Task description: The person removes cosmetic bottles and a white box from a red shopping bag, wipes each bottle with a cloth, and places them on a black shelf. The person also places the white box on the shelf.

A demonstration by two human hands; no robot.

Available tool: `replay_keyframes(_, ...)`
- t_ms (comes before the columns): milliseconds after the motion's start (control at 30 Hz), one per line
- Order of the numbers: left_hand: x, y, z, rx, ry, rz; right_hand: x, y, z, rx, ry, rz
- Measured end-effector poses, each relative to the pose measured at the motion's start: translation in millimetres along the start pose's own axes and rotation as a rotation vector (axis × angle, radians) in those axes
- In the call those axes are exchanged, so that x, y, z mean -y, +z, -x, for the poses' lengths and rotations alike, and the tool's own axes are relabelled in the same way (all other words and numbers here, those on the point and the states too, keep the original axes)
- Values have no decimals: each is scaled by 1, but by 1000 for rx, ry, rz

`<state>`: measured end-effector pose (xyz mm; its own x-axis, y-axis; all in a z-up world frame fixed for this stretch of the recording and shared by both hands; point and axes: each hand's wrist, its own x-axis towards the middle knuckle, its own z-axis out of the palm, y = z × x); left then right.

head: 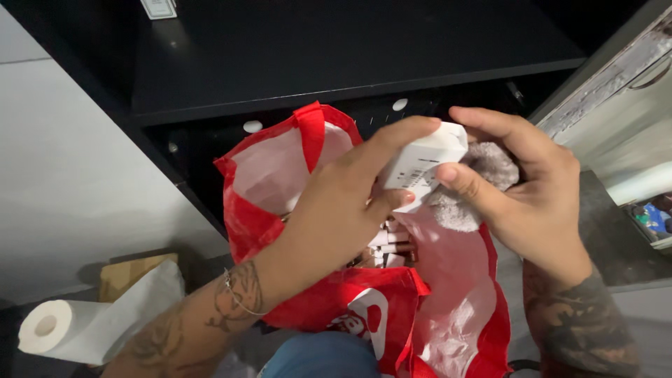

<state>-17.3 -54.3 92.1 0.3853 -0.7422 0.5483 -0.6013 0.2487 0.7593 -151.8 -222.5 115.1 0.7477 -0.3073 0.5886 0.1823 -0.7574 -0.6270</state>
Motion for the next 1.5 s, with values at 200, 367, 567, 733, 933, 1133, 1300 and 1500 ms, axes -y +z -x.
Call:
replay_keyframes(200,3,-9,-3,28,-179,-19,-3,2,-2,71,63,-124)
replay_keyframes(367,9,-11,-1,-68,13,-37,-7,9,-11,177,59,-46)
replay_keyframes(567,15,-19,-1,-121,94,-53,-5,14,-12,247,37,24)
replay_keyframes(733,15,-21,-2,-121,67,-91,-4,16,-12,246,37,33)
replay_keyframes(933,14,-25,-2,-130,92,-65,-2,19,-11,215,-80,18)
replay_keyframes(1133,8,-34,-6,-157,100,-47,3,19,-11,196,30,1)
replay_keyframes(1300,5,-43,-19,-199,106,-153,0,18,-10,207,-36,15)
replay_keyframes(1500,9,-46,-48,-87,207,39,-6,8,-7,84,-1,13)
